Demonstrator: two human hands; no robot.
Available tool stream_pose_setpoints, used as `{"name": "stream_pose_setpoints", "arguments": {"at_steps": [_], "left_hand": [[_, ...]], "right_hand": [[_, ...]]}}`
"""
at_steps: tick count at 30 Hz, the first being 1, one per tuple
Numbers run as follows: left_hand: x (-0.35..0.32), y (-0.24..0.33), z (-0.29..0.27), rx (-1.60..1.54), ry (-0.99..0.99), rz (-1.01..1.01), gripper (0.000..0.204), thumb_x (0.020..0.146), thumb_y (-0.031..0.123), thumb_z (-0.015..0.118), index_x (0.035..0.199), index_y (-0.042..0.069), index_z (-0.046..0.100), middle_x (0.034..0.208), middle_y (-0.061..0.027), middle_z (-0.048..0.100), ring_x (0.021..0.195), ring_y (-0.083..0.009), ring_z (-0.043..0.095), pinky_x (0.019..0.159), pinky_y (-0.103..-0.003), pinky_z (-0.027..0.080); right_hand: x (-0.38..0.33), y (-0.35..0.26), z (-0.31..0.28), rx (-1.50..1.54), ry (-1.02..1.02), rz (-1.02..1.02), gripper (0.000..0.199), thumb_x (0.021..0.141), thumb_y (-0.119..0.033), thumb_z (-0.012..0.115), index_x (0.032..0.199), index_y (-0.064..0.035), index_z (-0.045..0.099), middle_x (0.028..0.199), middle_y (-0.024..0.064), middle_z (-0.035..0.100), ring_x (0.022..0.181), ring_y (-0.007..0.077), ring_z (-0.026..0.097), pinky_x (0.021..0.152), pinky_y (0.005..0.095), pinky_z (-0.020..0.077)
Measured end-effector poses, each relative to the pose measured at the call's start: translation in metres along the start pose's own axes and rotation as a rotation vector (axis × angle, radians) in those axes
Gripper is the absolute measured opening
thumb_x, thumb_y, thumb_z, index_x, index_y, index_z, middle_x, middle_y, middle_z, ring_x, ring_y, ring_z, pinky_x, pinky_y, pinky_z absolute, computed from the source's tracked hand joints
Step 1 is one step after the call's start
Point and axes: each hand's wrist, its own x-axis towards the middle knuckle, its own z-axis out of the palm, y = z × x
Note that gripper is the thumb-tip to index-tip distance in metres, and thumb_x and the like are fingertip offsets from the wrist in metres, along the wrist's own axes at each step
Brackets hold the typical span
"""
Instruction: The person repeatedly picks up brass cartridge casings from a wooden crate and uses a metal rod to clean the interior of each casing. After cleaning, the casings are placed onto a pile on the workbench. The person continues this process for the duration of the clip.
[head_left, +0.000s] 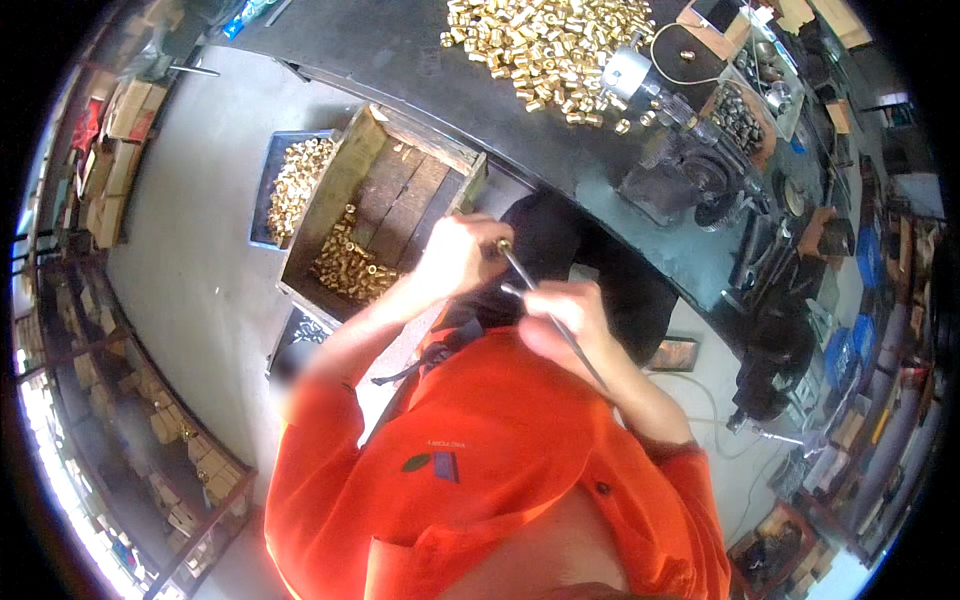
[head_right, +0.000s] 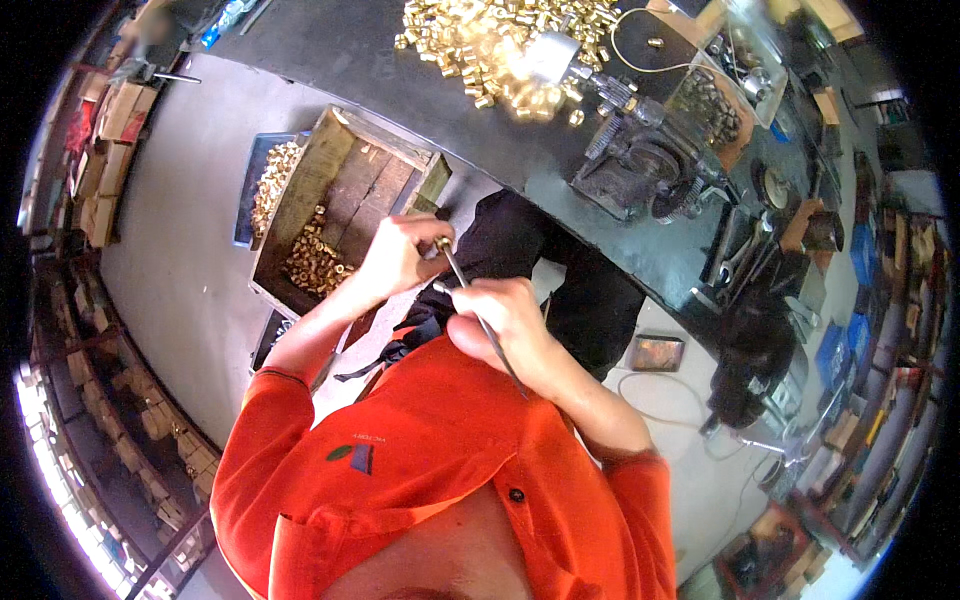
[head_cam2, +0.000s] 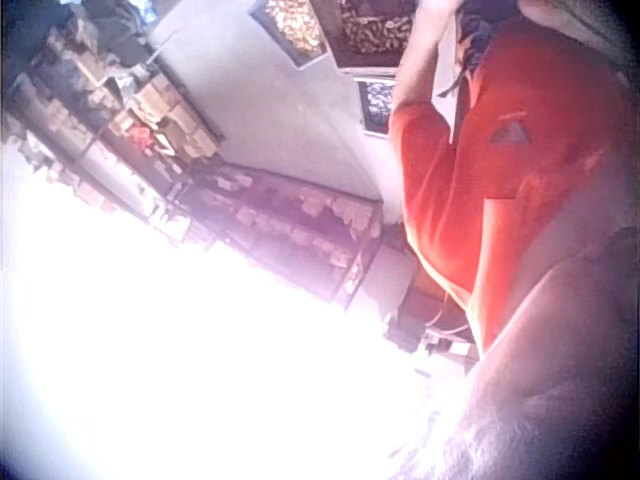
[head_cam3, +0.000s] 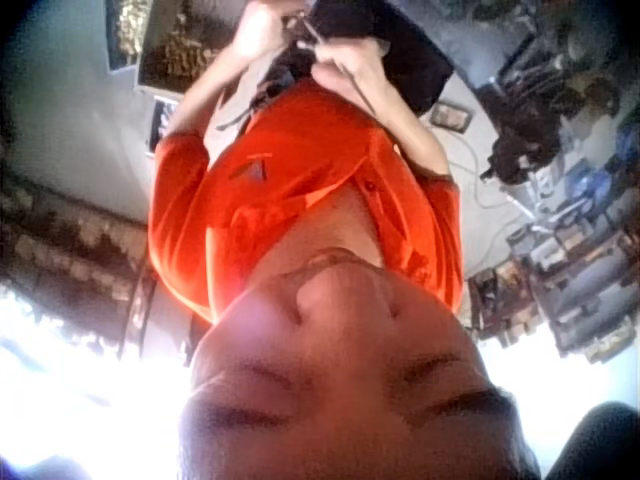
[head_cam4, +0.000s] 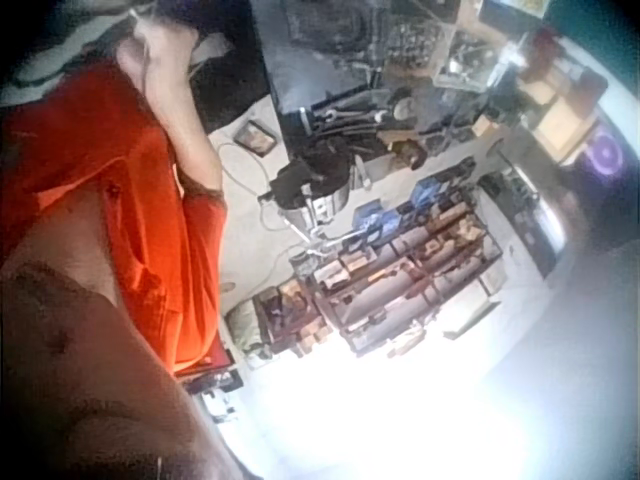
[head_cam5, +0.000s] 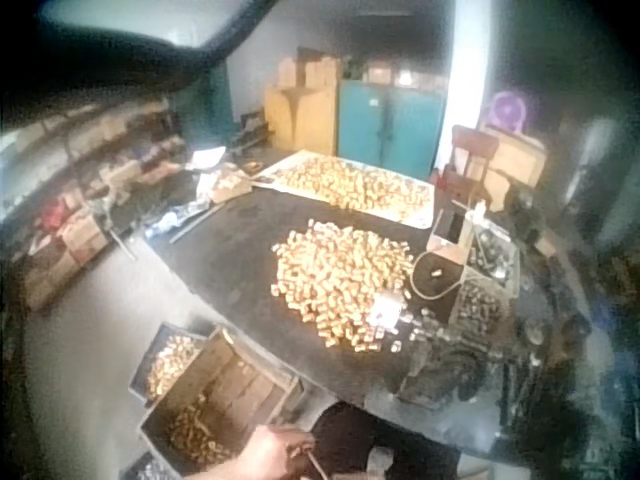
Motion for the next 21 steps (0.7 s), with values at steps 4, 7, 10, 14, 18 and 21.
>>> {"name": "stream_pose_setpoints", "arguments": {"at_steps": [4, 7, 10, 14, 18, 21], "left_hand": [[0.005, -0.010, -0.014, 0.034, 0.108, -0.242, 0.014, 0.066, 0.007, 0.067, 0.079, 0.003, 0.065, 0.055, -0.0041, 0.051, 0.051, -0.0084, 0.044, 0.049, -0.027, 0.039], [0.025, -0.017, -0.017, -0.031, 0.080, -0.280, 0.013, 0.070, 0.008, 0.067, 0.081, 0.001, 0.065, 0.058, -0.0029, 0.054, 0.054, -0.0060, 0.046, 0.051, -0.026, 0.040], [0.067, -0.024, -0.012, -0.079, -0.044, -0.201, 0.013, 0.073, 0.010, 0.067, 0.082, 0.001, 0.065, 0.058, -0.0013, 0.054, 0.055, -0.0060, 0.047, 0.051, -0.026, 0.041], [0.141, -0.020, -0.003, -0.249, -0.129, -0.142, 0.013, 0.078, 0.012, 0.065, 0.084, 0.000, 0.066, 0.061, -0.0014, 0.058, 0.044, -0.0059, 0.047, 0.045, -0.023, 0.040], [0.208, -0.027, 0.006, -0.749, -0.024, -0.066, 0.027, 0.080, -0.001, 0.057, 0.107, -0.007, 0.057, 0.082, -0.0098, 0.066, 0.057, -0.0105, 0.058, 0.048, -0.022, 0.045], [0.219, -0.011, -0.005, -0.748, 0.090, -0.125, 0.031, 0.085, -0.004, 0.051, 0.116, -0.003, 0.054, 0.087, -0.0124, 0.066, 0.064, -0.0130, 0.061, 0.056, -0.023, 0.049]], "right_hand": [[-0.020, -0.019, -0.022, -0.056, 0.012, -0.024, 0.032, 0.073, -0.019, 0.066, 0.059, -0.0067, 0.040, 0.054, 0.0092, 0.039, 0.046, 0.0289, 0.045, 0.043, 0.0381, 0.0313], [-0.025, -0.020, -0.025, -0.033, 0.037, -0.037, 0.036, 0.076, -0.024, 0.066, 0.059, -0.0069, 0.039, 0.054, 0.0091, 0.038, 0.046, 0.0290, 0.044, 0.043, 0.0373, 0.0298], [-0.025, -0.019, -0.018, 0.016, 0.051, 0.028, 0.033, 0.074, -0.019, 0.065, 0.059, -0.0051, 0.039, 0.054, 0.0092, 0.037, 0.045, 0.0271, 0.041, 0.043, 0.0359, 0.0285], [-0.022, -0.022, -0.015, 0.024, 0.088, 0.034, 0.023, 0.064, 0.001, 0.058, 0.058, -0.0040, 0.036, 0.053, 0.0088, 0.035, 0.043, 0.0228, 0.037, 0.042, 0.0341, 0.0261], [-0.023, -0.024, -0.015, 0.059, 0.111, 0.035, 0.022, 0.062, 0.005, 0.055, 0.057, -0.0037, 0.036, 0.053, 0.0085, 0.035, 0.043, 0.0223, 0.037, 0.042, 0.0333, 0.0259], [-0.029, -0.020, -0.016, 0.030, 0.119, 0.043, 0.020, 0.063, 0.005, 0.055, 0.057, -0.0033, 0.037, 0.053, 0.0086, 0.035, 0.043, 0.0222, 0.037, 0.042, 0.0325, 0.0272]]}}
